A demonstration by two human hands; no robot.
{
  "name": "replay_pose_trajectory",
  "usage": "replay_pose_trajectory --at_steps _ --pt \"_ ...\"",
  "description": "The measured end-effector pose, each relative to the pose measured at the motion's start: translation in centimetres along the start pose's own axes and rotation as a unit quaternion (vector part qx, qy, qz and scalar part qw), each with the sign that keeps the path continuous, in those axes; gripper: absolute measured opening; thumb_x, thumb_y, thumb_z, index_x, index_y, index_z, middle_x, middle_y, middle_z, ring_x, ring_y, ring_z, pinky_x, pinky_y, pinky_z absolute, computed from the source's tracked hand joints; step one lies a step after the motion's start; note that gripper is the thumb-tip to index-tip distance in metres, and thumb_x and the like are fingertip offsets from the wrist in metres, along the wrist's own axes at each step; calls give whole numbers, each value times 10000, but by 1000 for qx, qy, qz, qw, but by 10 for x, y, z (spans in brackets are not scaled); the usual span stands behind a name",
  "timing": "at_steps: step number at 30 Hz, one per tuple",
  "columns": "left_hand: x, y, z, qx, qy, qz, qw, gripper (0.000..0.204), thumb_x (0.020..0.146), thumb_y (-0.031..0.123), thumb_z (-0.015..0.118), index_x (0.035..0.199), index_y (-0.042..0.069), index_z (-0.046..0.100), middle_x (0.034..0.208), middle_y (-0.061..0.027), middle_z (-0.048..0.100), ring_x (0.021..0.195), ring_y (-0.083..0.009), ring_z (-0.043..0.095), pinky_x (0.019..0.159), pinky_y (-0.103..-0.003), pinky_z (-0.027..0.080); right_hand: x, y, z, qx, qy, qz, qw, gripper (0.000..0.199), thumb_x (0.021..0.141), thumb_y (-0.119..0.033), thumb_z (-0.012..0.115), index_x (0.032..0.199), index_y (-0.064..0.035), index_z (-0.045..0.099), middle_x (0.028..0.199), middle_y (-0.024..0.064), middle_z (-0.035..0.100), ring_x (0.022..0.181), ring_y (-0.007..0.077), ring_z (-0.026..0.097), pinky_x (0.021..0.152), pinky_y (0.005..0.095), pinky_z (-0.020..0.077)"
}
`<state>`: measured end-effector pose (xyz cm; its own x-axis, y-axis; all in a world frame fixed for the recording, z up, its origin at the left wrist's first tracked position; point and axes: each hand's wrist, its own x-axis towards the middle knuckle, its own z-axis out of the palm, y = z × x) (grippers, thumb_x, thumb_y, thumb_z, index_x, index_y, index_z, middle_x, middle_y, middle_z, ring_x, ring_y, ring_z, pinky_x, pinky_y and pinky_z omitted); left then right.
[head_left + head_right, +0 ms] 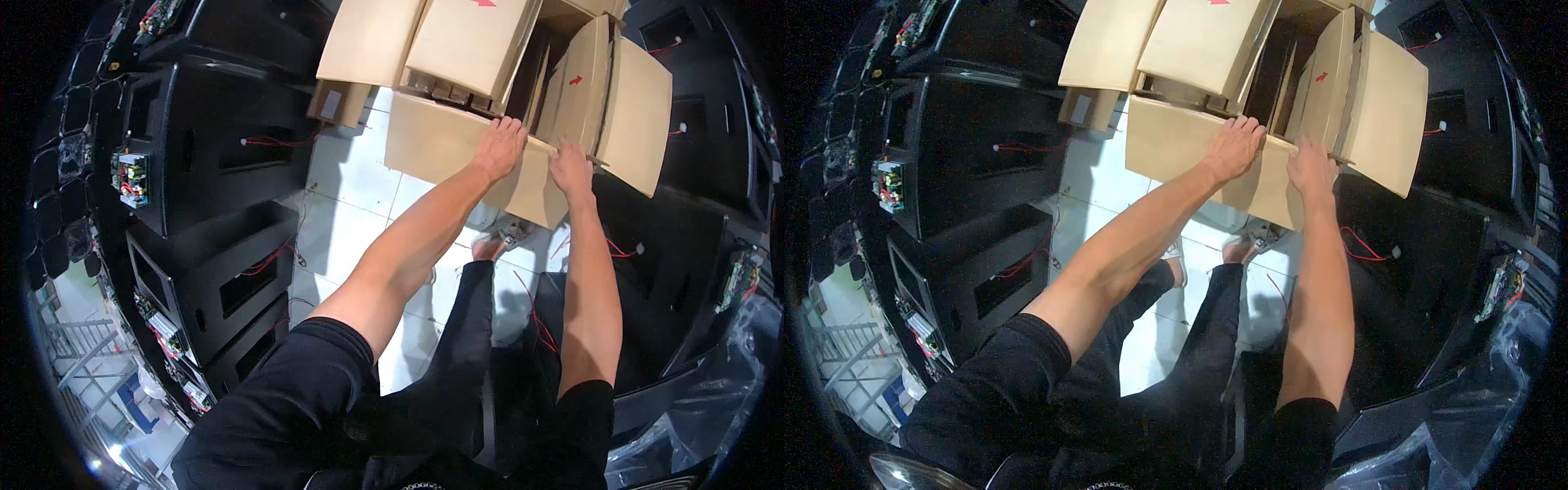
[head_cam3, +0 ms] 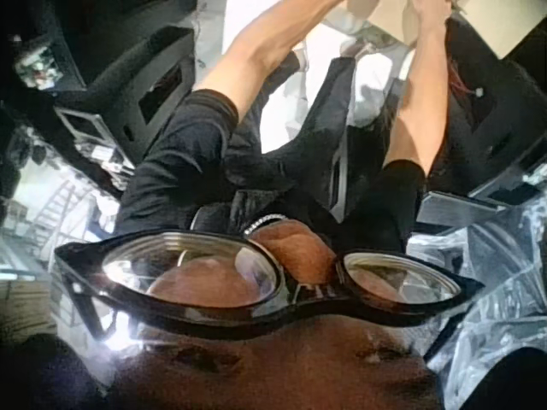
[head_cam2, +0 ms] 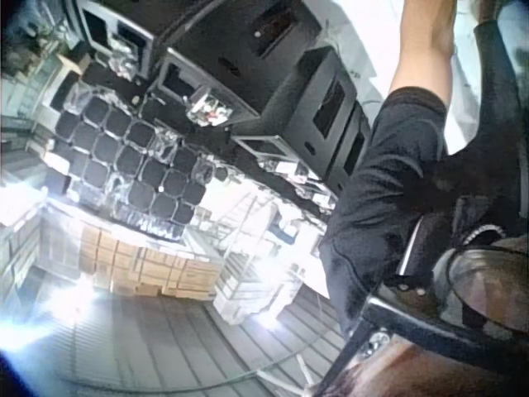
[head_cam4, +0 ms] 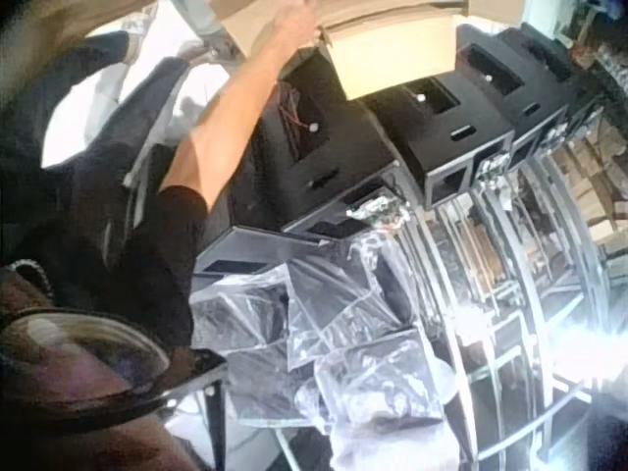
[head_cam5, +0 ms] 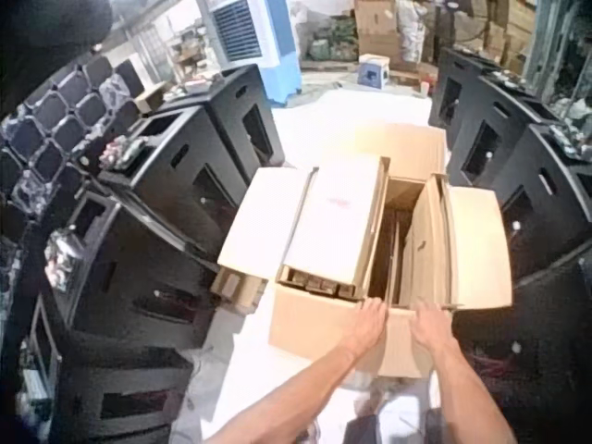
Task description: The person unpacks multiple electronic circuit boards from a cardboard box and places them one by one into open black plastic enclosures arranged on the floor. The person repeatedly reaches into the box, removes a board, and sets it into an enclosure.
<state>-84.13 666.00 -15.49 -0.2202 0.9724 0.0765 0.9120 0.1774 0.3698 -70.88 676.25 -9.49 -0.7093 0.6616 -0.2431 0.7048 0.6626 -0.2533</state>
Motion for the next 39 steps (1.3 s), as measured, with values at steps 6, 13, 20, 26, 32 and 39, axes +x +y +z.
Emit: replay_pose_trajectory --at_steps 6,13,20,26,32,39 --pt "-50 3 -16 -27 18 9 999 331 772 108 644 1076 37 534 1049 -109 528 1046 -277 485 931 -397 387 -5 -34 23 106 -1 128 986 584 832 -321 618 1308 -11 485 1260 253 546 1165 364 535 991 405 415" --pt "-116 -10 -55 -298 44 -76 950 283 765 78 650 1036 20 591 1041 -138 578 1020 -326 517 916 -416 421 13 -124 67 317 -57 235 917 705 765 -271 606 1349 63 394 1252 288 543 1171 408 529 1019 405 397" --pt "-98 -23 -122 37 63 -132 989 816 671 255 762 1359 43 377 1390 -282 317 1256 -471 357 1007 -577 330 -22 -113 131 474 -92 198 853 773 752 -221 586 1416 38 288 1318 284 492 1242 394 472 1046 396 363" --pt "-101 -17 -106 81 -43 -202 975 886 692 165 712 1430 26 244 1417 -352 221 1292 -572 252 1041 -630 274 -73 -99 132 629 -155 218 730 889 809 -258 635 1506 -71 116 1521 201 245 1400 303 256 1051 488 309" --pt "-141 -66 -173 -34 77 -264 961 606 732 85 636 1305 6 454 1149 -274 585 960 -327 657 827 -395 533 -62 -177 91 401 -98 303 859 941 803 -295 673 1471 8 83 1338 292 446 1150 426 526 976 450 429" --pt "-213 -97 -243 -282 143 -387 866 354 922 167 550 1231 -4 521 1127 -52 597 987 -136 554 852 -274 465 -65 -176 96 369 -14 390 843 783 836 -203 560 1436 53 126 1275 332 471 1049 461 566 926 496 443"
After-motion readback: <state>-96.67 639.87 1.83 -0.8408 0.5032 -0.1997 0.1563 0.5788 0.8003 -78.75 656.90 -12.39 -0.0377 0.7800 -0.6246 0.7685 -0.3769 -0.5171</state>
